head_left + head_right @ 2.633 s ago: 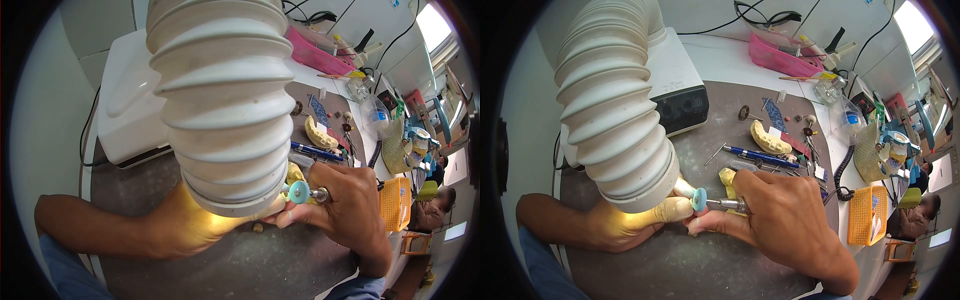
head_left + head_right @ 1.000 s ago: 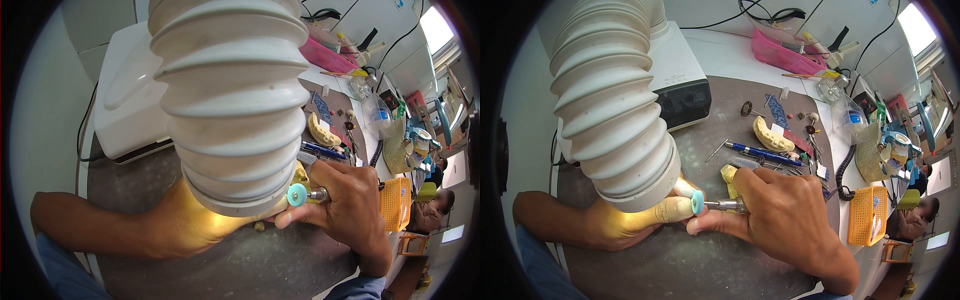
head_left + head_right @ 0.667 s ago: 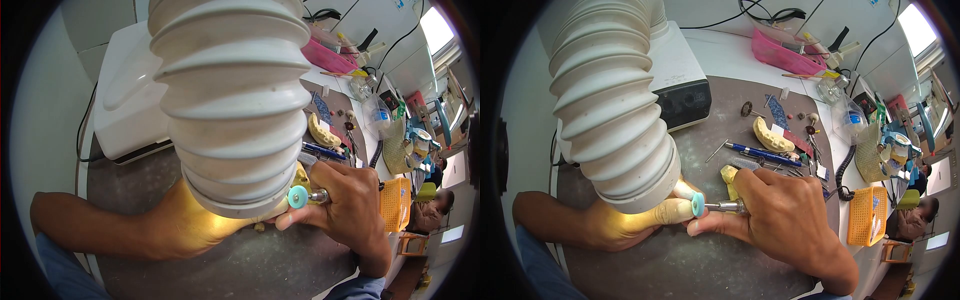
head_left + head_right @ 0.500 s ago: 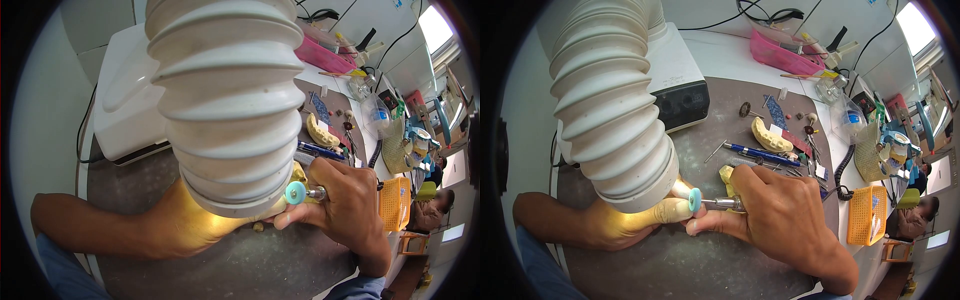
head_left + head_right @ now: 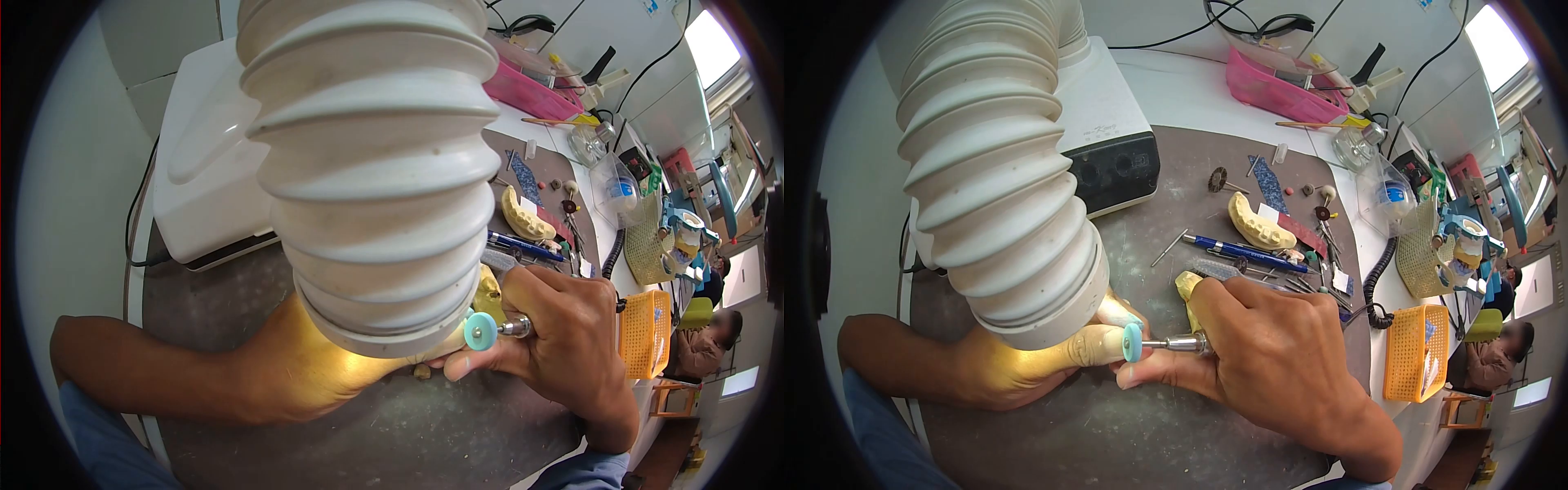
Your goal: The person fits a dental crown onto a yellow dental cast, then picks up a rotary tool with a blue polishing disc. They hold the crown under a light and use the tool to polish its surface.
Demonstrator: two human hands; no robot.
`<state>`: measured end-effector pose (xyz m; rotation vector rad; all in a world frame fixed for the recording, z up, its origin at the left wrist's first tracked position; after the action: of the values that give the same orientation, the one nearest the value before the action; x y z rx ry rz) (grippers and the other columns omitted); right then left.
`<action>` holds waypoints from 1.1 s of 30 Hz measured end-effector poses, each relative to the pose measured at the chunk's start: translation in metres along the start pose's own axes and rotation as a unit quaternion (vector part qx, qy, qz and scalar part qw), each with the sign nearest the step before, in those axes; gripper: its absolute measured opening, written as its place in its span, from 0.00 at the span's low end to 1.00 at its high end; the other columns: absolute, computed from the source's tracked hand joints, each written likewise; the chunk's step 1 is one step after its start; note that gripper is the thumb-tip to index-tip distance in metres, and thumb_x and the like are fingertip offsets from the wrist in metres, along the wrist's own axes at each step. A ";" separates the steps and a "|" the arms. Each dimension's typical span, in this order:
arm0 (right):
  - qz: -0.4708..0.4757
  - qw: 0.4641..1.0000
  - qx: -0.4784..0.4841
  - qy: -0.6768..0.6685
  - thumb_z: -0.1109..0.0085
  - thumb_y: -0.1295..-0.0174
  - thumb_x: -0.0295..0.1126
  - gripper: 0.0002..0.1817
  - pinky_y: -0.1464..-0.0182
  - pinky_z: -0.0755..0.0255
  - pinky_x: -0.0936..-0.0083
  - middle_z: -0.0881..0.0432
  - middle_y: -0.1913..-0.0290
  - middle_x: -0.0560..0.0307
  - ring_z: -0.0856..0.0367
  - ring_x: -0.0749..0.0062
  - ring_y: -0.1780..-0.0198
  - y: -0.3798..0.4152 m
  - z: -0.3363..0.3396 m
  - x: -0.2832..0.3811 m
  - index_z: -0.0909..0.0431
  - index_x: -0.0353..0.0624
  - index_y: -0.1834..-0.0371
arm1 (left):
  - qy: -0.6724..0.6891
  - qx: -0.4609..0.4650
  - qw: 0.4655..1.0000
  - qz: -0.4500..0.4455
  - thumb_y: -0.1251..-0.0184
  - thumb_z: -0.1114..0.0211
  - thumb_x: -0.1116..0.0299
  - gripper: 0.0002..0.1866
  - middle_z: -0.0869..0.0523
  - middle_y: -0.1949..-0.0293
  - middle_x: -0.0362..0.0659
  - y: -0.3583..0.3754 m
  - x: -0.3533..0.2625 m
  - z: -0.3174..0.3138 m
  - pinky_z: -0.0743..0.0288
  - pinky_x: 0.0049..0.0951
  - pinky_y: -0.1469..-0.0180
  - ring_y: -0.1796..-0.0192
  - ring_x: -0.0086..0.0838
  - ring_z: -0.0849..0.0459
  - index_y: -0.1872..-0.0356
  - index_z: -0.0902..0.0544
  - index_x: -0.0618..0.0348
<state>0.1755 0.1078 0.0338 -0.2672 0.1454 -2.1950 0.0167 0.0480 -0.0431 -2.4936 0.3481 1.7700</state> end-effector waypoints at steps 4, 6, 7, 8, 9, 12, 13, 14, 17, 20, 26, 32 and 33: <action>-0.012 1.000 -0.009 -0.026 0.28 0.65 0.66 0.37 0.80 0.38 0.70 0.35 0.85 0.59 0.35 0.67 0.84 0.000 0.002 -0.004 0.36 0.42 0.83 | -0.006 0.018 1.000 -0.002 0.33 0.30 0.71 0.11 0.12 0.62 0.41 -0.002 0.000 0.001 0.20 0.25 0.56 0.60 0.23 0.15 0.54 0.18 0.63; -0.016 1.000 0.002 -0.012 0.28 0.66 0.66 0.37 0.80 0.38 0.71 0.36 0.85 0.59 0.35 0.67 0.84 0.000 0.002 -0.003 0.36 0.42 0.83 | -0.012 0.014 1.000 -0.010 0.34 0.30 0.72 0.10 0.12 0.63 0.41 -0.001 0.000 0.001 0.20 0.25 0.56 0.60 0.23 0.15 0.54 0.18 0.63; -0.016 1.000 0.002 -0.012 0.28 0.66 0.66 0.37 0.80 0.38 0.71 0.36 0.85 0.59 0.35 0.67 0.84 0.000 0.001 -0.003 0.36 0.42 0.83 | -0.018 0.012 1.000 -0.016 0.34 0.30 0.72 0.10 0.12 0.63 0.41 -0.001 -0.001 0.001 0.20 0.25 0.56 0.60 0.22 0.15 0.54 0.18 0.63; -0.012 1.000 0.003 -0.009 0.28 0.66 0.66 0.37 0.80 0.39 0.71 0.36 0.85 0.59 0.36 0.68 0.85 0.000 0.001 -0.003 0.36 0.42 0.83 | -0.018 0.012 1.000 -0.016 0.34 0.30 0.72 0.10 0.12 0.63 0.41 -0.001 0.000 0.001 0.20 0.25 0.56 0.60 0.22 0.15 0.54 0.18 0.63; -0.008 1.000 0.003 -0.007 0.28 0.66 0.66 0.37 0.81 0.39 0.71 0.36 0.86 0.60 0.36 0.68 0.85 0.000 0.000 -0.002 0.36 0.42 0.83 | 0.001 0.014 1.000 -0.004 0.34 0.30 0.71 0.11 0.12 0.62 0.41 -0.001 0.001 0.001 0.20 0.26 0.55 0.59 0.23 0.15 0.54 0.17 0.63; -0.005 1.000 0.007 0.003 0.27 0.67 0.66 0.37 0.81 0.40 0.70 0.36 0.85 0.60 0.37 0.68 0.85 0.001 0.000 -0.004 0.35 0.42 0.83 | 0.002 0.005 1.000 0.003 0.35 0.29 0.70 0.12 0.12 0.59 0.41 0.000 0.000 0.000 0.21 0.28 0.53 0.57 0.25 0.15 0.53 0.17 0.62; -0.005 1.000 0.007 0.003 0.27 0.67 0.66 0.37 0.81 0.40 0.70 0.36 0.85 0.60 0.37 0.68 0.85 0.001 0.001 -0.004 0.35 0.42 0.83 | -0.015 -0.010 1.000 -0.004 0.35 0.28 0.68 0.13 0.13 0.57 0.41 0.000 -0.002 0.001 0.21 0.29 0.51 0.55 0.26 0.15 0.52 0.17 0.61; -0.004 1.000 0.002 0.004 0.27 0.66 0.65 0.37 0.81 0.41 0.70 0.37 0.86 0.60 0.37 0.68 0.85 0.001 0.001 -0.004 0.35 0.42 0.83 | -0.015 -0.009 1.000 -0.004 0.35 0.28 0.68 0.13 0.13 0.57 0.41 0.000 -0.002 0.001 0.21 0.29 0.51 0.55 0.26 0.15 0.52 0.17 0.61; 0.000 1.000 0.001 0.007 0.27 0.67 0.65 0.37 0.81 0.41 0.70 0.37 0.86 0.60 0.37 0.69 0.85 0.000 0.002 -0.005 0.35 0.42 0.83 | -0.018 0.002 1.000 0.000 0.36 0.27 0.67 0.15 0.13 0.54 0.42 0.001 -0.005 0.000 0.22 0.31 0.49 0.53 0.28 0.16 0.51 0.17 0.61; -0.002 1.000 -0.010 0.007 0.26 0.67 0.65 0.37 0.81 0.40 0.70 0.37 0.86 0.60 0.37 0.69 0.85 0.002 0.003 -0.008 0.35 0.42 0.83 | -0.019 -0.015 1.000 0.017 0.36 0.28 0.67 0.15 0.13 0.55 0.42 0.002 -0.006 0.000 0.22 0.31 0.49 0.53 0.28 0.16 0.51 0.17 0.60; 0.010 1.000 -0.008 0.008 0.25 0.70 0.66 0.38 0.81 0.39 0.70 0.35 0.86 0.60 0.34 0.69 0.86 0.001 0.002 -0.006 0.34 0.42 0.83 | -0.052 0.008 0.999 -0.008 0.35 0.29 0.68 0.15 0.13 0.52 0.44 0.002 -0.006 0.001 0.23 0.32 0.46 0.50 0.30 0.16 0.49 0.17 0.60; 0.000 0.999 -0.025 0.025 0.25 0.69 0.66 0.37 0.82 0.39 0.71 0.35 0.86 0.60 0.34 0.68 0.86 0.003 0.004 -0.009 0.34 0.42 0.83 | -0.066 0.000 0.998 -0.015 0.34 0.30 0.68 0.15 0.14 0.50 0.44 0.002 -0.009 0.000 0.23 0.33 0.45 0.49 0.31 0.16 0.48 0.17 0.59; 0.002 0.999 -0.029 0.024 0.26 0.69 0.65 0.37 0.82 0.39 0.71 0.34 0.86 0.60 0.33 0.68 0.86 0.003 0.005 -0.009 0.34 0.43 0.83 | -0.066 0.012 0.998 -0.013 0.33 0.30 0.68 0.15 0.13 0.50 0.44 0.002 -0.010 0.000 0.23 0.32 0.45 0.49 0.31 0.16 0.48 0.17 0.59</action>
<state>0.1838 0.1131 0.0364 -0.2458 0.2362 -2.1960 0.0133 0.0474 -0.0333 -2.3375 0.3240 1.8968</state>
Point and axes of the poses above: each hand's wrist, its own y-axis away from the middle knuckle, its own z-axis out of the back of the hand, x = y × z, the point moved 4 cm from there along -y, towards the middle knuckle
